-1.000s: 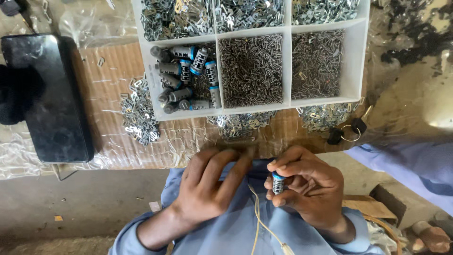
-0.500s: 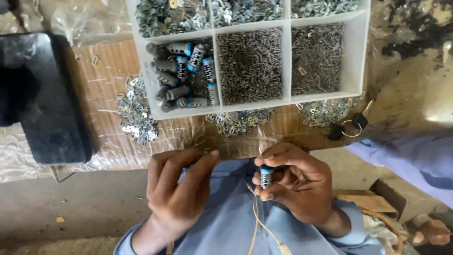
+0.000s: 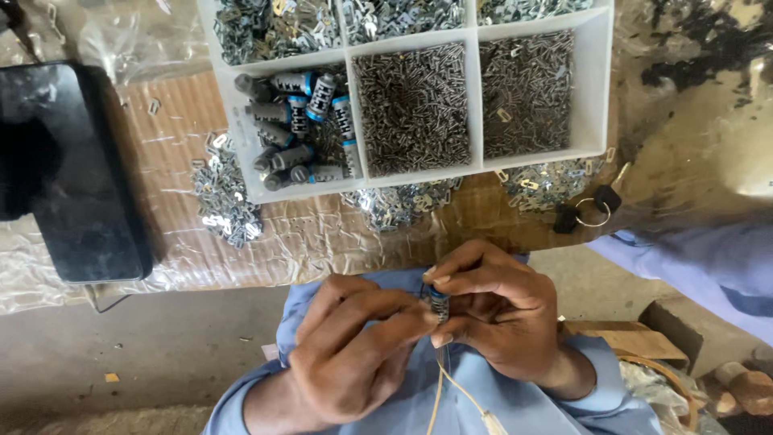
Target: The person sits at a workshop table assembling padlock cylinder plugs. They pick small metal pins and springs from a compartment tray by hand and insert them one at a time into the lock plug held in the other hand, repeating the cycle continuously.
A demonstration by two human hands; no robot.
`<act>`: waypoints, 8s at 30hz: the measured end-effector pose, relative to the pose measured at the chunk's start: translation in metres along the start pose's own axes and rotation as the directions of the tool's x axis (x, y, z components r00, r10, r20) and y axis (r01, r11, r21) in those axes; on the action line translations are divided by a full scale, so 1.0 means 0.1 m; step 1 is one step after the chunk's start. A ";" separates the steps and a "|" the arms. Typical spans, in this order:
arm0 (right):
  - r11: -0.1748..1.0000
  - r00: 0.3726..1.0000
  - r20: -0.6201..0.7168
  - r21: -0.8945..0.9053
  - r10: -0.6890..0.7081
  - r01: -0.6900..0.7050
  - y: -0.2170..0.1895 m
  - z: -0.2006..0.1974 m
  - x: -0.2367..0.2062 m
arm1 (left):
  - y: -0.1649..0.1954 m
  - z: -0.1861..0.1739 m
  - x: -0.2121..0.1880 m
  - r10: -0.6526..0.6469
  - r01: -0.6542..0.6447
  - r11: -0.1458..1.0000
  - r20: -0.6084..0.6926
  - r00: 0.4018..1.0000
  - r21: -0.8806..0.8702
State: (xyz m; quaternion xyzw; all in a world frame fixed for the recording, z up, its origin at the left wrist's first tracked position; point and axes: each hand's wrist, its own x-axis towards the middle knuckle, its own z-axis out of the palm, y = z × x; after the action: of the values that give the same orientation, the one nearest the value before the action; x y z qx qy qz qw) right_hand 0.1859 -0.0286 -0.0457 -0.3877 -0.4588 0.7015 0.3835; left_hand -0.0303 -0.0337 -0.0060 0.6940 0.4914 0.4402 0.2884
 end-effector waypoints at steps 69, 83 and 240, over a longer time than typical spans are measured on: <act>0.963 0.928 -0.316 0.117 -0.196 0.243 -0.09 -0.40 -0.65 | -1.27 0.68 -1.12 -0.113 -0.214 0.807 0.500 0.859 0.550; 0.948 0.925 -0.295 0.136 -0.240 0.289 0.02 -0.38 -0.90 | -1.49 1.03 -0.54 -0.235 -0.094 0.735 0.382 0.894 0.671; 0.943 0.966 0.067 -0.213 -0.248 0.257 -0.56 0.27 0.86 | -0.08 -0.16 0.39 -0.618 0.484 0.740 -0.189 0.763 -0.467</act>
State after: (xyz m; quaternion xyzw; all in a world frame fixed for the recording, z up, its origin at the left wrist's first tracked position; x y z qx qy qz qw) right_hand 0.1373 0.0551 -0.0016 -0.3520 -0.5866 0.5991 0.4161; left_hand -0.0433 0.0052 0.0070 0.3576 0.6198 0.5321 0.4526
